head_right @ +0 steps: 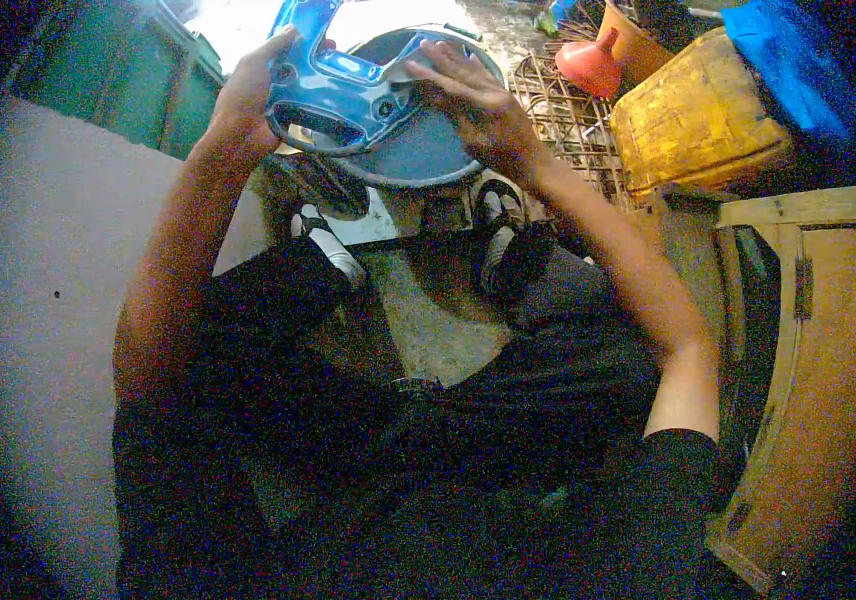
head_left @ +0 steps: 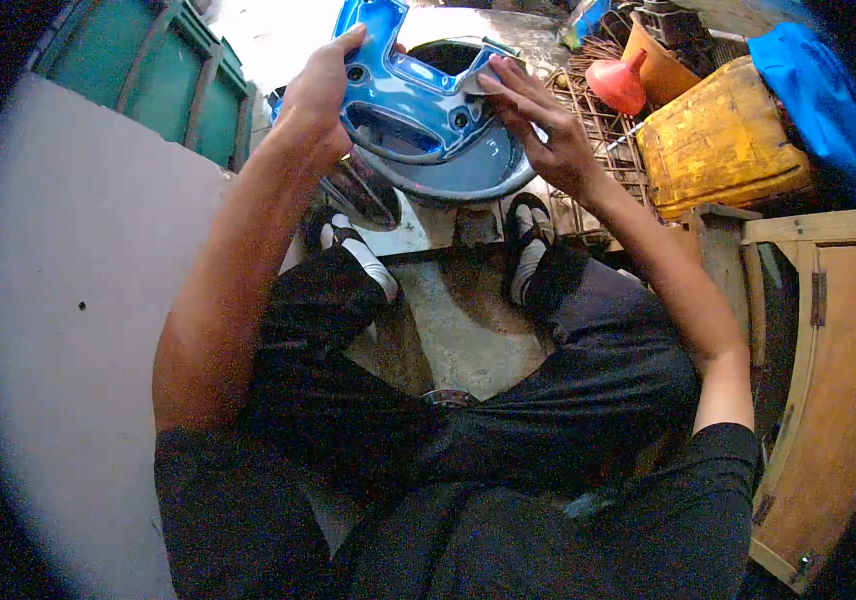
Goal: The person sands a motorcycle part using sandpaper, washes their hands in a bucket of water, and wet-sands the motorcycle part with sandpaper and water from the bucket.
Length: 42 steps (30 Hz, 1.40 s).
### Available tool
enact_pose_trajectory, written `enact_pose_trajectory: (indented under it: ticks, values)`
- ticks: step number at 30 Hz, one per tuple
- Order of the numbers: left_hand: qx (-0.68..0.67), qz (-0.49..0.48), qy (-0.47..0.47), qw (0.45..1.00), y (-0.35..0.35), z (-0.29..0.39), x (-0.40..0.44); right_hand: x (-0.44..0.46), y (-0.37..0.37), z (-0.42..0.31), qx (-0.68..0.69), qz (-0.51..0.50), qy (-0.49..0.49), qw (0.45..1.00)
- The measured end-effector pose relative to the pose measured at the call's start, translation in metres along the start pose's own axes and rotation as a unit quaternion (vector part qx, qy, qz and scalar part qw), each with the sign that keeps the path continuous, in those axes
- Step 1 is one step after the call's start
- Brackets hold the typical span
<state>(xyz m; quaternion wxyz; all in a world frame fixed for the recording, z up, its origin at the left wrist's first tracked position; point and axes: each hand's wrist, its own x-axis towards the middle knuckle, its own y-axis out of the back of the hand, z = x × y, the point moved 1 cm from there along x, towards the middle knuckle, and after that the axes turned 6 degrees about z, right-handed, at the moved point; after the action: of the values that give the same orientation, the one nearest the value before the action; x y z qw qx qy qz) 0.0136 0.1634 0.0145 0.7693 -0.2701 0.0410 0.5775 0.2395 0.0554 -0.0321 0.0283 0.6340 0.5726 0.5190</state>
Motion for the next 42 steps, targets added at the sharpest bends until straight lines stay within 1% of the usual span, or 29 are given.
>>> enact_pose_trajectory:
  ticks: [1, 2, 4, 5, 7, 8, 9, 10, 12, 13, 14, 16, 18, 20, 21, 22, 24, 25, 26, 28, 30, 32, 33, 34, 36, 38, 40, 41, 42]
  values:
    - [-0.008, -0.011, -0.003, 1.0, 0.0, 0.001, 0.0, 0.001, 0.003, -0.006, -0.022, -0.008, 0.031, 0.999]
    - [-0.008, -0.01, -0.004, 1.0, 0.001, 0.001, 0.0, 0.001, 0.002, -0.013, -0.021, -0.008, 0.032, 0.999]
    - [-0.007, 0.003, 0.002, 1.0, 0.001, 0.002, -0.001, 0.003, -0.004, -0.031, -0.071, -0.069, 0.086, 0.991]
    - [-0.007, 0.003, 0.001, 1.0, -0.001, 0.001, -0.003, 0.004, -0.006, -0.036, -0.046, -0.07, 0.095, 0.992]
    - [0.009, 0.049, 0.01, 0.999, -0.003, 0.001, -0.006, -0.003, -0.009, -0.02, -0.056, -0.069, 0.086, 0.992]
    - [0.009, 0.049, 0.01, 0.999, -0.002, 0.0, -0.005, -0.006, -0.009, -0.008, -0.066, -0.068, 0.077, 0.993]
    - [0.002, 0.042, 0.014, 0.999, 0.0, -0.002, -0.003, -0.004, -0.003, 0.001, -0.065, -0.062, 0.046, 0.995]
    - [-0.005, 0.036, 0.018, 0.999, 0.001, -0.003, -0.002, -0.007, -0.002, 0.006, -0.065, -0.061, 0.044, 0.995]
    - [-0.013, 0.034, 0.019, 0.999, 0.002, -0.003, 0.0, -0.005, 0.001, 0.008, -0.078, -0.005, 0.02, 0.997]
    - [-0.023, 0.034, 0.019, 0.999, 0.002, -0.002, 0.001, -0.003, 0.001, 0.004, -0.076, 0.009, 0.04, 0.996]
    - [-0.024, 0.034, 0.019, 0.999, 0.001, -0.002, 0.001, -0.002, 0.0, -0.002, -0.077, 0.008, 0.04, 0.996]
    - [-0.029, 0.043, 0.012, 0.999, -0.001, 0.002, -0.001, 0.002, -0.006, -0.024, -0.089, -0.069, 0.117, 0.987]
    - [-0.029, 0.046, 0.011, 0.998, 0.001, 0.0, 0.001, 0.001, -0.009, -0.032, -0.069, -0.088, 0.117, 0.987]
    - [-0.027, 0.048, 0.012, 0.998, 0.002, -0.003, 0.002, -0.002, -0.009, -0.017, -0.085, -0.08, 0.092, 0.989]
    - [-0.029, 0.052, 0.015, 0.998, 0.002, -0.003, 0.003, -0.005, -0.005, -0.004, -0.077, -0.061, 0.061, 0.993]
    - [-0.03, 0.055, 0.017, 0.998, 0.002, -0.003, 0.003, -0.008, -0.004, 0.003, -0.078, -0.06, 0.061, 0.993]
    - [-0.029, 0.045, 0.013, 0.998, 0.001, 0.0, 0.0, -0.006, -0.001, 0.008, -0.091, 0.005, -0.017, 0.996]
    - [-0.029, 0.037, 0.01, 0.999, 0.002, 0.001, -0.001, -0.003, 0.001, 0.005, -0.063, 0.005, 0.003, 0.998]
    - [-0.027, 0.038, 0.01, 0.999, 0.003, 0.002, 0.0, -0.002, 0.002, 0.0, -0.063, 0.007, 0.002, 0.998]
    - [-0.019, -0.027, 0.014, 0.999, 0.003, 0.003, 0.002, 0.003, 0.0, -0.02, -0.057, -0.039, 0.093, 0.993]
    - [-0.006, -0.042, 0.016, 0.999, 0.005, 0.002, 0.003, 0.0, 0.0, -0.021, -0.051, -0.043, 0.082, 0.994]
    - [0.006, -0.057, 0.018, 0.998, 0.011, -0.002, 0.007, -0.003, 0.003, -0.004, -0.131, -0.031, 0.071, 0.988]
    - [0.014, -0.069, 0.028, 0.997, 0.013, -0.003, 0.011, -0.003, 0.002, 0.003, -0.132, 0.0, 0.048, 0.99]
    - [0.023, -0.082, 0.038, 0.996, 0.016, -0.004, 0.014, -0.005, 0.001, 0.01, -0.133, 0.0, 0.048, 0.99]
    - [0.031, -0.076, 0.034, 0.996, 0.016, -0.004, 0.013, -0.004, 0.002, 0.016, -0.09, 0.06, -0.033, 0.994]
    - [0.037, -0.07, 0.028, 0.996, 0.014, 0.0, 0.009, -0.003, 0.004, 0.01, -0.112, 0.058, -0.02, 0.992]
    - [0.071, -0.065, -0.001, 0.995, 0.015, 0.002, 0.007, 0.002, 0.005, -0.006, -0.112, -0.009, 0.063, 0.992]
    - [0.071, -0.065, -0.001, 0.995, 0.016, 0.001, 0.008, 0.001, 0.002, -0.013, -0.118, -0.038, 0.069, 0.99]
    - [0.065, -0.049, 0.006, 0.997, 0.016, -0.001, 0.01, -0.002, 0.0, -0.008, -0.117, -0.038, 0.07, 0.99]
